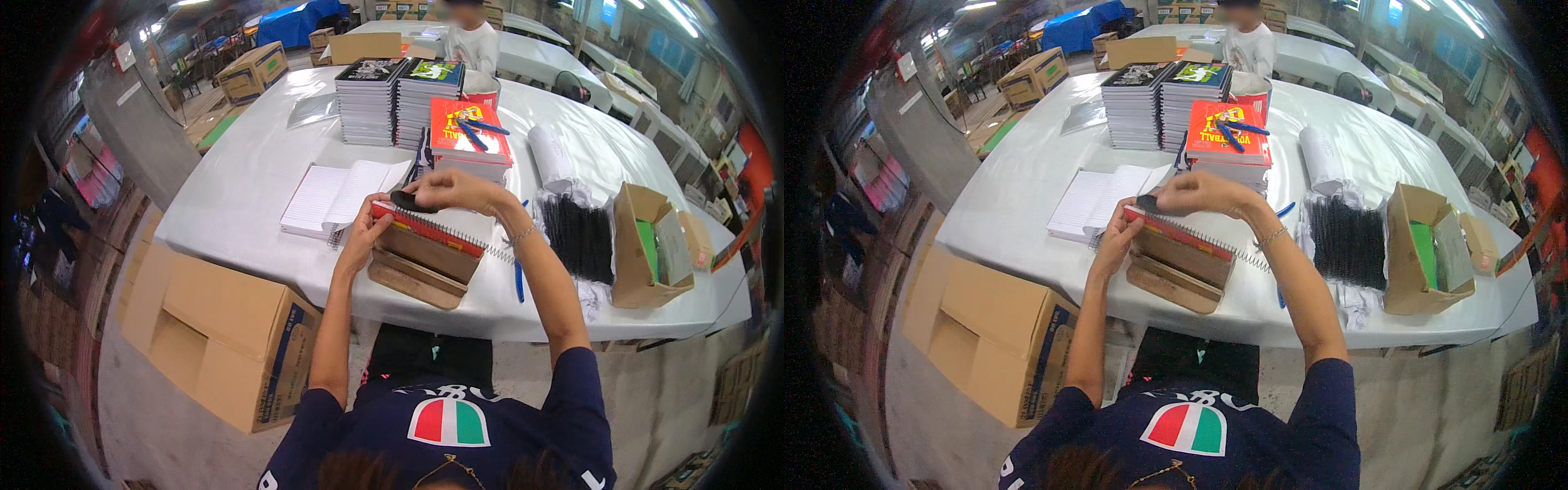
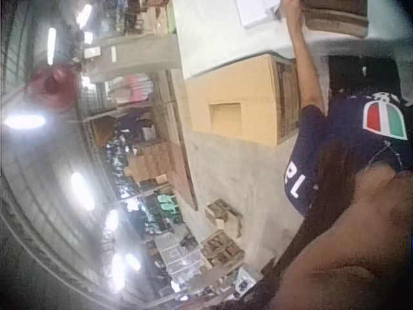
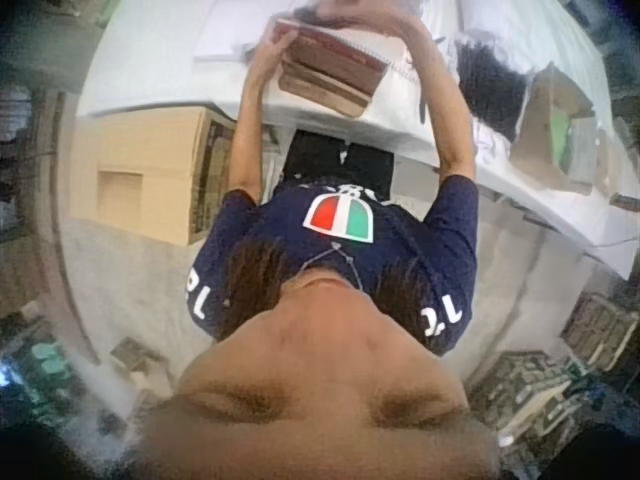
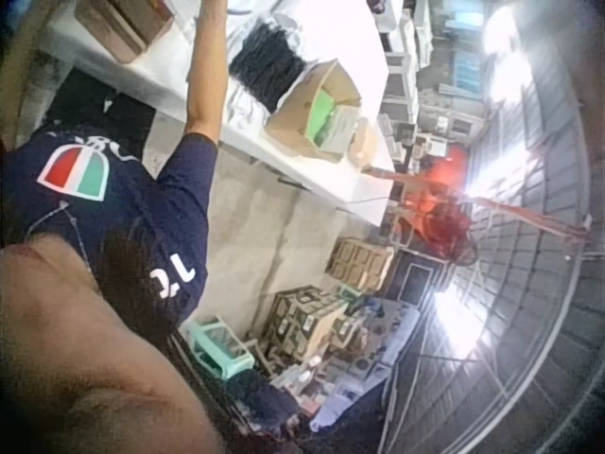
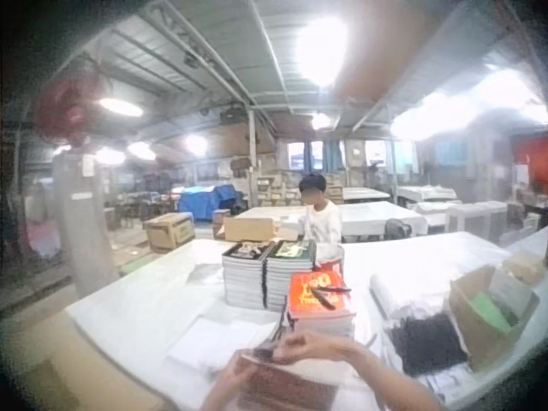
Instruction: The person assembles notebooks by threading a plastic spiral through the punched holes of the paper stacks and covers, using a small tool to guide the spiral, and then trimming the excess plastic with blue pliers.
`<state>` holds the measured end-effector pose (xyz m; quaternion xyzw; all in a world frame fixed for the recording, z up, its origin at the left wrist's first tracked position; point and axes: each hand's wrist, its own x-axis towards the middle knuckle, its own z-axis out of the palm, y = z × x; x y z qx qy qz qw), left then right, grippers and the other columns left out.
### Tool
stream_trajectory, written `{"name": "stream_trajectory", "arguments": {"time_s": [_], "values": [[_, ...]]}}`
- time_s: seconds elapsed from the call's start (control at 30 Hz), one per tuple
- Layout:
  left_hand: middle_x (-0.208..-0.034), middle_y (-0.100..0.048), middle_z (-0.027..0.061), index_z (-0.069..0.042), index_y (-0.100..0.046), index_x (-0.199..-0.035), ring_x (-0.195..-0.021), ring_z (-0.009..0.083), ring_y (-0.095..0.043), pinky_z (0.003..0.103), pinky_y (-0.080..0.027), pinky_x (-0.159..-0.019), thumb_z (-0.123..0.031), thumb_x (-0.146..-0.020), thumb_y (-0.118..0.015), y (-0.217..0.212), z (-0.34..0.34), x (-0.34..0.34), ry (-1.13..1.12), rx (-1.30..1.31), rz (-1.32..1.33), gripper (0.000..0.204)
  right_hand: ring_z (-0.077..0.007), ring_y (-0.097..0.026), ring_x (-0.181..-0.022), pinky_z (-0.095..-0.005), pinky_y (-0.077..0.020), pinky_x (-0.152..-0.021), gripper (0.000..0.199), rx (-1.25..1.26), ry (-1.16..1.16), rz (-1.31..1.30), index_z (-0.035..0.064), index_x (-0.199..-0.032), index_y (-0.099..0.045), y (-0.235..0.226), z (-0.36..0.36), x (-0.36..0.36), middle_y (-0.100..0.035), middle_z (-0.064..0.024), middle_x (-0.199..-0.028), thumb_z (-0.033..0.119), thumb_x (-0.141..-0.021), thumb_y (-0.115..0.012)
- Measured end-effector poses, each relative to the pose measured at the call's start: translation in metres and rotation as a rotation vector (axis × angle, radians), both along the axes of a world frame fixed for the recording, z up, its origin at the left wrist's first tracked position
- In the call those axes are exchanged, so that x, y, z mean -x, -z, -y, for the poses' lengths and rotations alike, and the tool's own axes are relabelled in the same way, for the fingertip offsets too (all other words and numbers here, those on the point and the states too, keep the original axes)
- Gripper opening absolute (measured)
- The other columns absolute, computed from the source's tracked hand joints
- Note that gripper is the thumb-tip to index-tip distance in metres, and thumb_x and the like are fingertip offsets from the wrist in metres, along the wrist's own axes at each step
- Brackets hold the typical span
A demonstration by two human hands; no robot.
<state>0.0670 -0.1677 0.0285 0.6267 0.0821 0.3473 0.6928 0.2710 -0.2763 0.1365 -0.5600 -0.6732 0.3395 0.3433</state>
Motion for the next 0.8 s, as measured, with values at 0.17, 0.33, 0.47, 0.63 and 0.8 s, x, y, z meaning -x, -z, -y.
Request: {"name": "stream_trajectory", "arguments": {"time_s": [0.17, 0.33, 0.47, 0.63, 0.8], "values": [[-0.113, -0.057, 0.0003, -0.011, -0.045, -0.136, -0.103, 0.0086, -0.053, 0.025, -0.039, -0.094, -0.019, -0.095, -0.063, -0.009, 0.009, -0.007, -0.002, -0.003, 0.026, 0.046, -0.0080, -0.053, -0.076, -0.0245, -0.0411, -0.066, 0.039, 0.237, 0.119, 0.142, 0.0063, -0.079, -0.065, 0.006, -0.014, -0.024, -0.061, 0.0019, -0.081, 0.044, -0.087, -0.070], [-0.115, -0.059, 0.0016, -0.011, -0.041, -0.141, -0.102, 0.0087, -0.054, 0.024, -0.040, -0.092, -0.020, -0.096, -0.061, -0.010, 0.013, 0.001, 0.000, 0.033, 0.013, 0.050, -0.0087, -0.052, -0.074, -0.0274, -0.0410, -0.066, 0.047, 0.225, -0.002, 0.267, 0.0030, -0.079, -0.065, 0.001, -0.017, -0.017, -0.063, -0.0008, -0.080, 0.049, -0.085, -0.070], [-0.116, -0.059, 0.0027, -0.012, -0.040, -0.144, -0.102, 0.0085, -0.054, 0.024, -0.041, -0.091, -0.020, -0.096, -0.061, -0.014, 0.013, -0.007, 0.002, 0.011, -0.005, 0.053, -0.0093, -0.052, -0.074, -0.0269, -0.0400, -0.064, 0.048, 0.205, 0.196, 0.178, 0.0019, -0.081, -0.066, 0.018, -0.026, -0.042, -0.065, 0.0007, -0.083, 0.049, -0.086, -0.069], [-0.115, -0.060, 0.0030, -0.014, -0.037, -0.148, -0.101, 0.0087, -0.054, 0.024, -0.042, -0.092, -0.020, -0.095, -0.061, -0.019, 0.018, -0.001, -0.005, 0.045, 0.005, 0.058, -0.0086, -0.056, -0.085, -0.0250, -0.0462, -0.074, 0.041, 0.226, 0.039, 0.159, 0.0037, -0.090, -0.070, -0.006, -0.018, -0.015, -0.064, 0.0002, -0.095, 0.045, -0.089, -0.067], [-0.118, -0.059, 0.0029, -0.013, -0.038, -0.147, -0.104, 0.0091, -0.055, 0.025, -0.042, -0.094, -0.020, -0.095, -0.063, -0.016, 0.015, 0.003, -0.031, 0.038, -0.013, 0.058, -0.0056, -0.049, -0.074, -0.0253, -0.0421, -0.068, 0.035, 0.227, 0.000, 0.041, 0.0064, -0.085, -0.068, 0.006, -0.021, -0.016, -0.058, 0.0057, -0.076, 0.041, -0.090, -0.068]]}}
